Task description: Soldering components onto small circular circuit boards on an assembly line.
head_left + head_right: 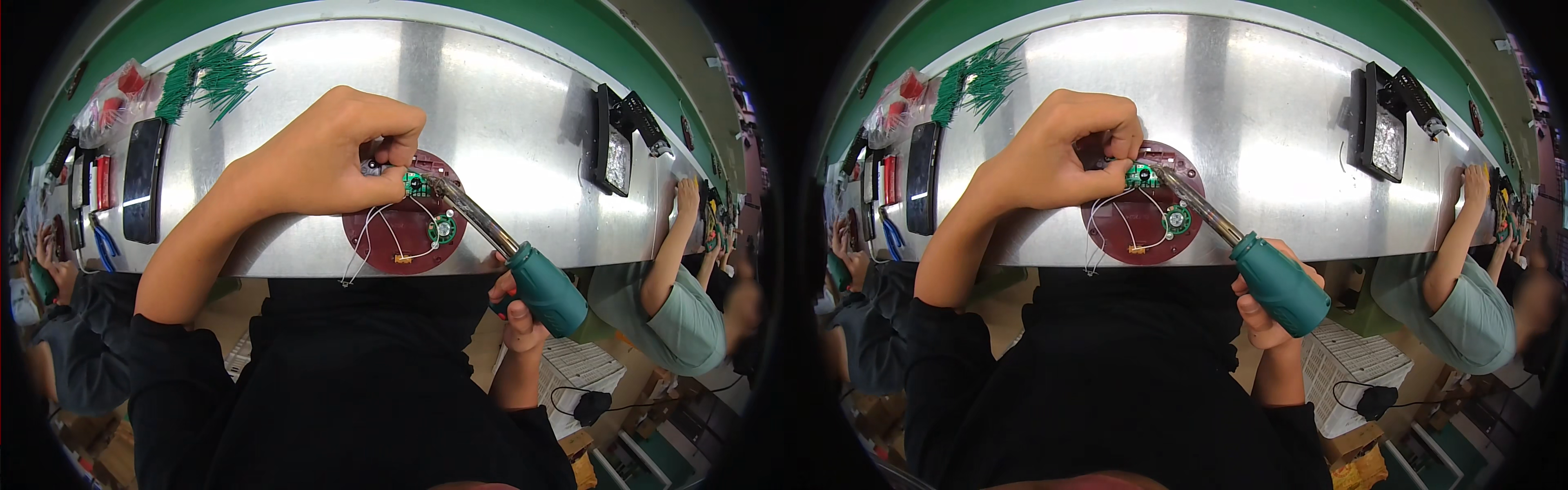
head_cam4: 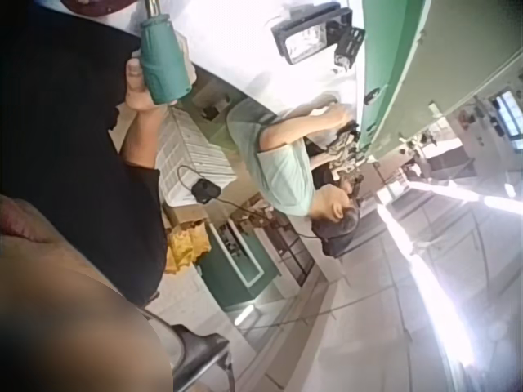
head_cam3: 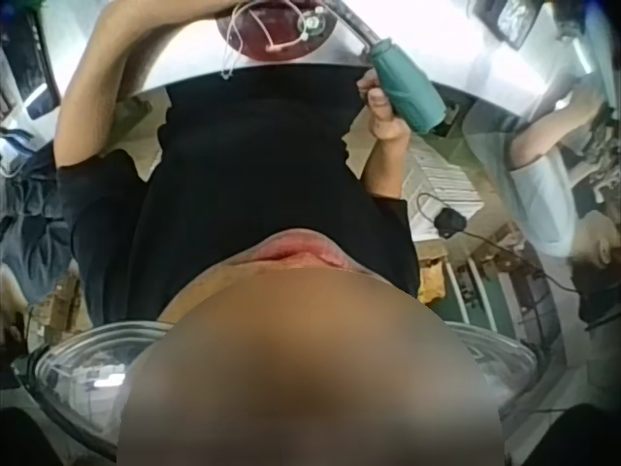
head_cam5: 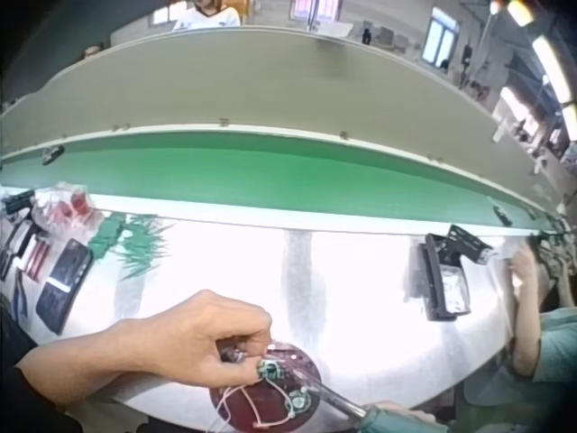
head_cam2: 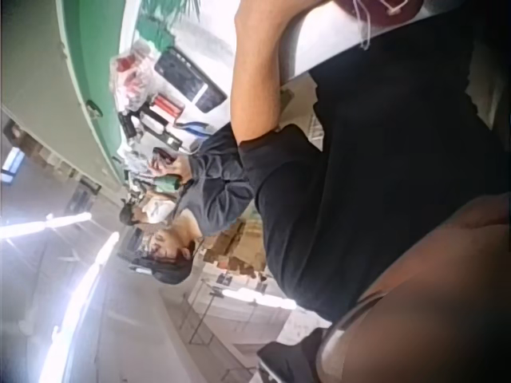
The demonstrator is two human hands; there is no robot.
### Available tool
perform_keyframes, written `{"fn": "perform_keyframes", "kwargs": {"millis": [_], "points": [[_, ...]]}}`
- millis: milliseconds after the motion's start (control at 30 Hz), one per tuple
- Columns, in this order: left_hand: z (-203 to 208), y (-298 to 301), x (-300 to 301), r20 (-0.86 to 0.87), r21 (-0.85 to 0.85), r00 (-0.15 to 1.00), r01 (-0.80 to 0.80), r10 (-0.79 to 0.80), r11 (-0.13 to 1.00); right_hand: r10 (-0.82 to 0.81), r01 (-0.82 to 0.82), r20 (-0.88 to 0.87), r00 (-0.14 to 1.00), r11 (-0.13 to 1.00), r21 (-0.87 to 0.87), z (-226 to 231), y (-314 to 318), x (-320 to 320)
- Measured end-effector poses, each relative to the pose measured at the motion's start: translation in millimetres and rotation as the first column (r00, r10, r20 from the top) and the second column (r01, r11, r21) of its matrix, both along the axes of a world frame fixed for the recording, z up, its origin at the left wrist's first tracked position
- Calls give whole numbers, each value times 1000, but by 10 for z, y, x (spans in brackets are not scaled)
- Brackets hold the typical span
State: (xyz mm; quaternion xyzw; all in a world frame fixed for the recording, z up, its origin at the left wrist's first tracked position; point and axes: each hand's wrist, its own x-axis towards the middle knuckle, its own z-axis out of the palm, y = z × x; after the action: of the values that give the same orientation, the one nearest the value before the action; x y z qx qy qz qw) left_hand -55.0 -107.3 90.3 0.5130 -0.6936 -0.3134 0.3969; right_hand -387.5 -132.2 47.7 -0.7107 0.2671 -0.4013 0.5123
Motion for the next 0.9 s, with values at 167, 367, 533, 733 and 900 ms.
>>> {"fn": "perform_keyframes", "kwargs": {"millis": [167,367,533,733,900], "points": [[2,6,-14,-2,-7,1000,-9,9,1000,19,-19,-14,1000,999,-40,-34,-19,-25],[16,13,-1,6,-7,1000,-3,3,1000,-17,17,-11,1000,999,32,9,2,-24],[29,18,-13,-3,-1,1000,-10,10,1000,-57,75,-87,995,972,220,79,77,-69],[5,16,1,2,3,1000,22,-22,1000,-77,86,-44,996,963,254,96,88,-17],[-7,13,-6,-13,0,1000,-9,9,1000,-17,33,-85,996,982,188,46,64,-65]]}}
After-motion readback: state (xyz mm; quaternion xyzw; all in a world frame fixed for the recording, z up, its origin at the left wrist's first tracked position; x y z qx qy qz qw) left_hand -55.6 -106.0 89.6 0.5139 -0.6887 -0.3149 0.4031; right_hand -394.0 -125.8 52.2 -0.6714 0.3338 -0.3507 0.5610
